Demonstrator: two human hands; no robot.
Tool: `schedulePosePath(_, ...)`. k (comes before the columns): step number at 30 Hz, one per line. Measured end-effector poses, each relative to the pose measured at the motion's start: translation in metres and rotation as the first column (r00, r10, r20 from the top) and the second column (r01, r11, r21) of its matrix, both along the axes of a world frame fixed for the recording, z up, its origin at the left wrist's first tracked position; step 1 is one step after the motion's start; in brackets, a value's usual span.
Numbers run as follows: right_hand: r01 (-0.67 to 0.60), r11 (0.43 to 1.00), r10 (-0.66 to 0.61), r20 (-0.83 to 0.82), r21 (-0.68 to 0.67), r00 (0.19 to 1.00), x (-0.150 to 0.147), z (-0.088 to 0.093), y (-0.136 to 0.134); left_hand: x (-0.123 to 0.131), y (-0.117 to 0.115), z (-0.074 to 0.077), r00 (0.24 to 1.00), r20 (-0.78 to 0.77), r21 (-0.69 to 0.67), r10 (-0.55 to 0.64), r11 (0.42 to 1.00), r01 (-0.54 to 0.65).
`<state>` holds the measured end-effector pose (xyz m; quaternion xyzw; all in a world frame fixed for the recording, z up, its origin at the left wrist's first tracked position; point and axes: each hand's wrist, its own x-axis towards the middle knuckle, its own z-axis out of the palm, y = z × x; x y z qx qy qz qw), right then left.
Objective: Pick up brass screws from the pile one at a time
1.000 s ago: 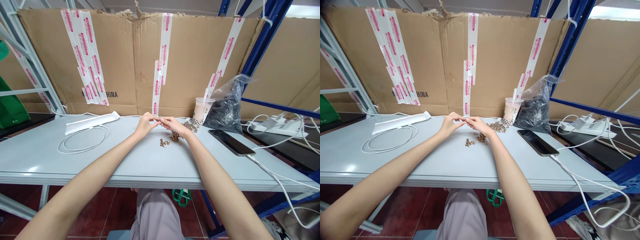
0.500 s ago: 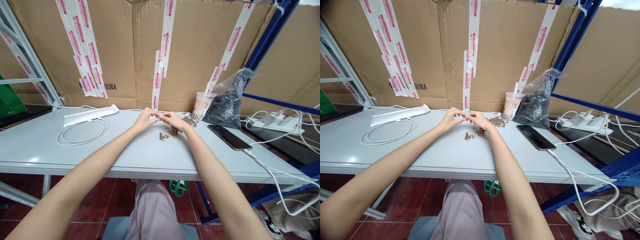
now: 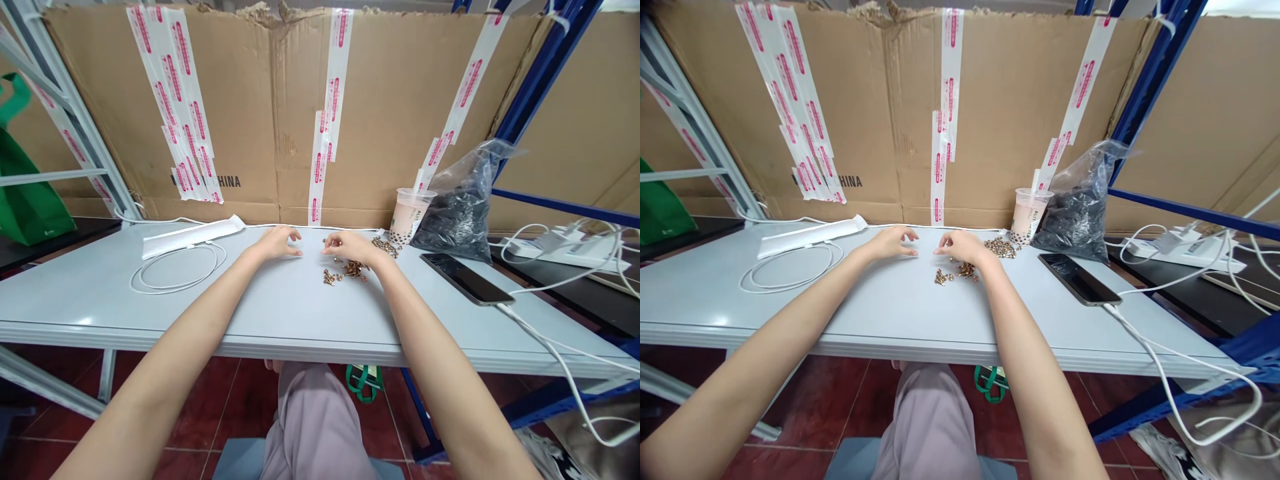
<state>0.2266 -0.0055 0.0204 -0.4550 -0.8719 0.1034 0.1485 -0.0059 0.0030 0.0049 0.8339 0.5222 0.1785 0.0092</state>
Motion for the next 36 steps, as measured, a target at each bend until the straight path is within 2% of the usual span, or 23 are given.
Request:
schedulePosePath(3,-0.154,0.962,0.158,-0.001,-0.227,0.987,-0.004,0.0,-0.001,-0.015,0.001,0.005,0.992,-0.058,-0.003,0.108,0.994,-0.108)
schedulePosePath(5,-0.157,0.931,0.169,0.005,-0.33,0.986,-0.006,-0.002,-0.002,-0.025,0.003,0.007,0.979,-0.087,0.007,0.182,0.983,-0.183)
schedulePosePath(7,-0.143,0.916,0.153,-0.002,-0.375,0.988,-0.007,-0.005,-0.002,-0.032,0.005,0.008,0.964,-0.129,-0.013,0.231,0.972,-0.235)
schedulePosePath(14,-0.113,0.935,0.094,-0.074,-0.336,0.993,-0.009,-0.005,-0.005,-0.036,0.009,0.006,0.957,-0.199,-0.166,0.212,0.955,-0.247)
schedulePosePath(21,-0.178,0.933,0.1,-0.249,-0.314,0.963,-0.01,-0.006,-0.003,-0.038,0.013,0.0,0.959,-0.158,-0.107,0.236,0.961,-0.254)
schedulePosePath(33,-0.205,0.948,0.125,-0.311,-0.242,0.942,-0.011,-0.011,0.001,-0.034,0.005,0.004,0.969,-0.146,-0.022,0.201,0.978,-0.206)
schedulePosePath(36,-0.191,0.964,0.119,-0.339,-0.187,0.933,-0.011,-0.013,0.003,-0.029,0.005,0.004,0.981,-0.086,-0.016,0.174,0.984,-0.176)
